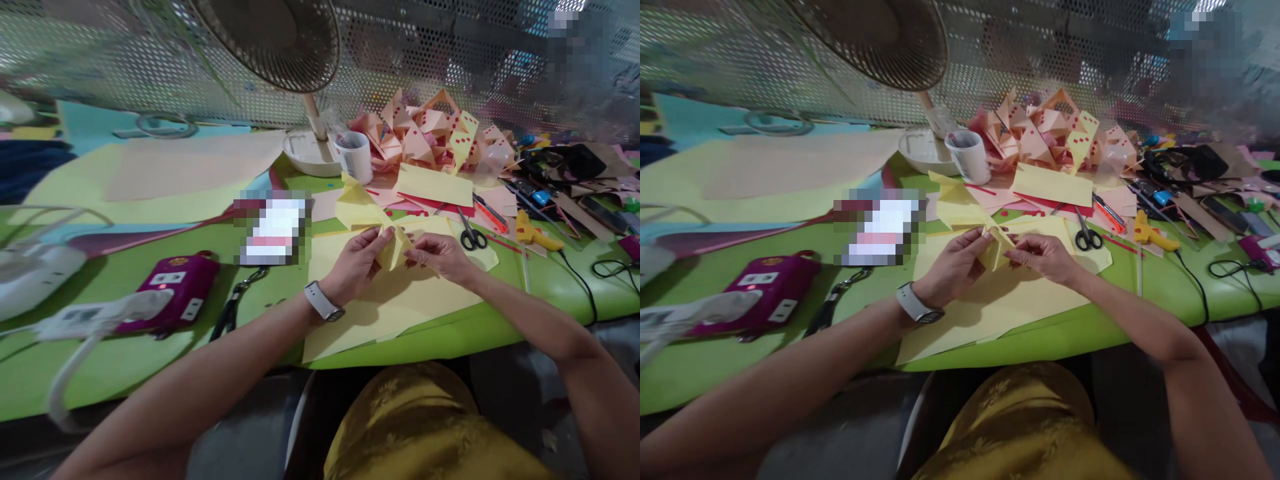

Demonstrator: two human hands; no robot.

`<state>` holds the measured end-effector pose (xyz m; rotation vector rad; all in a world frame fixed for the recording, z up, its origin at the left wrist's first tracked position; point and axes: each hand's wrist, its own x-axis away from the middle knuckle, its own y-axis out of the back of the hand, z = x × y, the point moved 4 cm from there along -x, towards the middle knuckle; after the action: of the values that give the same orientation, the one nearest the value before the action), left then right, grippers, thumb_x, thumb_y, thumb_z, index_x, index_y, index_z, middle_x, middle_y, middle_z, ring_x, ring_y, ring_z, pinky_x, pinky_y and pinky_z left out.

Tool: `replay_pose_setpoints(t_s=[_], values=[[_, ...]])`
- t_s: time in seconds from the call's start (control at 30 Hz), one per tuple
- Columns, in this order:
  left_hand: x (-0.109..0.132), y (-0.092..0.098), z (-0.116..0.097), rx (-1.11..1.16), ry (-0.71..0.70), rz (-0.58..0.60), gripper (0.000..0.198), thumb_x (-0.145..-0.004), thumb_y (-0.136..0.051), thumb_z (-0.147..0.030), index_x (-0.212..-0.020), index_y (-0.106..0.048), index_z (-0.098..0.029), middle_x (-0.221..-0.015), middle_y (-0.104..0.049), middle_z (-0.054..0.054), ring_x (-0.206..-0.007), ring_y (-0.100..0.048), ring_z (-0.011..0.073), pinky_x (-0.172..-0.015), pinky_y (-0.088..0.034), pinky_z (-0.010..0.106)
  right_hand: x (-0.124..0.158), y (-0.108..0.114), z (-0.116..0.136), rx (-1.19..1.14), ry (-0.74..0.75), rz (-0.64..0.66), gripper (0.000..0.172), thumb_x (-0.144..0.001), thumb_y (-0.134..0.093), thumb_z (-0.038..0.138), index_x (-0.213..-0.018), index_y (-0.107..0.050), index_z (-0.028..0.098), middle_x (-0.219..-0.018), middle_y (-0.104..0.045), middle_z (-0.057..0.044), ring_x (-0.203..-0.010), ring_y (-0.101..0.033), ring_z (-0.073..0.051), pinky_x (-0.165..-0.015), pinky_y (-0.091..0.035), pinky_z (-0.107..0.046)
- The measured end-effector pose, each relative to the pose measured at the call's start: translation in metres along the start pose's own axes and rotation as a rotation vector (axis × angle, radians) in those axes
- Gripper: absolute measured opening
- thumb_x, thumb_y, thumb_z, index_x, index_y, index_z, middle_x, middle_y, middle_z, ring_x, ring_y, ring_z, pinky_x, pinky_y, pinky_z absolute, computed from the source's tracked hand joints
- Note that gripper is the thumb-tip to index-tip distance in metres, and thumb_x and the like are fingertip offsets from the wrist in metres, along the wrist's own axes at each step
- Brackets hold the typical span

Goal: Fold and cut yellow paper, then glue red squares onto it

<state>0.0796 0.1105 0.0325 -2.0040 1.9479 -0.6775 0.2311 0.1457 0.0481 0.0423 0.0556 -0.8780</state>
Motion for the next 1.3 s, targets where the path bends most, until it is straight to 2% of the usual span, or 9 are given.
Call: replay_pose_setpoints(t_s=[0.2, 0.3, 0.4, 0.6, 0.77, 1.13, 1.3], values=[[0.001, 0.001, 0.001, 0.007, 0.000, -0.010, 0.032, -0.068, -0.087, -0.039, -0.088, -0.073, -0.017, -0.081, -0.075, 0.001, -0.071, -0.067, 0.0118, -0.064, -0.053, 0.019, -0.001, 0.002, 0.002, -0.016, -0.055, -0.047, 0.043, -0.071, -0.077, 0.057, -0.079, -0.065, 0.017, -0.070, -0.064, 0.004, -0.051, -0.060, -0.005, -0.050, -0.053, -0.018], [0.003, -0.002, 0.000, 0.013, 0.005, 0.039, 0.035, -0.066, -0.088, -0.038, -0.091, -0.073, -0.018, -0.087, -0.075, 0.002, -0.077, -0.067, 0.0125, -0.069, -0.054, 0.020, -0.001, 0.005, 0.002, 0.004, -0.076, -0.086, 0.045, -0.070, -0.077, 0.058, -0.076, -0.061, 0.017, -0.067, -0.062, 0.005, -0.048, -0.058, -0.005, -0.045, -0.050, -0.016], [0.004, -0.004, 0.002, 0.010, 0.019, 0.082, 0.037, -0.066, -0.089, -0.036, -0.094, -0.073, -0.018, -0.090, -0.075, 0.002, -0.080, -0.067, 0.0127, -0.074, -0.054, 0.021, 0.000, 0.006, 0.003, 0.068, -0.085, -0.098, 0.045, -0.071, -0.077, 0.058, -0.074, -0.060, 0.016, -0.066, -0.063, 0.003, -0.048, -0.057, -0.005, -0.045, -0.050, -0.016], [0.006, -0.005, 0.003, -0.030, 0.024, 0.094, 0.033, -0.069, -0.087, -0.037, -0.091, -0.073, -0.018, -0.089, -0.075, 0.003, -0.080, -0.066, 0.0131, -0.074, -0.054, 0.022, 0.001, 0.008, 0.006, 0.147, -0.082, -0.106, 0.044, -0.072, -0.077, 0.056, -0.072, -0.059, 0.016, -0.064, -0.062, 0.002, -0.050, -0.058, -0.006, -0.045, -0.048, -0.017], [0.008, -0.006, 0.001, -0.042, 0.022, 0.076, 0.036, -0.066, -0.088, -0.038, -0.093, -0.073, -0.018, -0.090, -0.075, 0.004, -0.083, -0.068, 0.0164, -0.073, -0.054, 0.024, -0.002, 0.008, 0.004, 0.100, -0.065, -0.110, 0.042, -0.071, -0.077, 0.055, -0.070, -0.059, 0.016, -0.063, -0.061, 0.003, -0.055, -0.061, -0.008, -0.054, -0.054, -0.020], [0.009, -0.004, 0.001, -0.068, -0.002, 0.007, 0.041, -0.062, -0.091, -0.038, -0.094, -0.078, -0.018, -0.089, -0.077, 0.004, -0.077, -0.068, 0.0154, -0.069, -0.051, 0.023, 0.000, 0.002, 0.003, 0.062, -0.076, -0.046, 0.044, -0.073, -0.075, 0.058, -0.072, -0.060, 0.016, -0.068, -0.061, 0.002, -0.058, -0.061, -0.008, -0.057, -0.056, -0.022], [0.008, -0.003, 0.002, -0.111, 0.001, -0.002, 0.040, -0.064, -0.089, -0.041, -0.093, -0.078, -0.017, -0.089, -0.078, 0.006, -0.076, -0.068, 0.0170, -0.067, -0.051, 0.025, 0.000, 0.002, 0.002, 0.073, -0.088, -0.078, 0.046, -0.070, -0.076, 0.061, -0.070, -0.061, 0.017, -0.064, -0.059, 0.003, -0.056, -0.060, -0.009, -0.055, -0.054, -0.022]])
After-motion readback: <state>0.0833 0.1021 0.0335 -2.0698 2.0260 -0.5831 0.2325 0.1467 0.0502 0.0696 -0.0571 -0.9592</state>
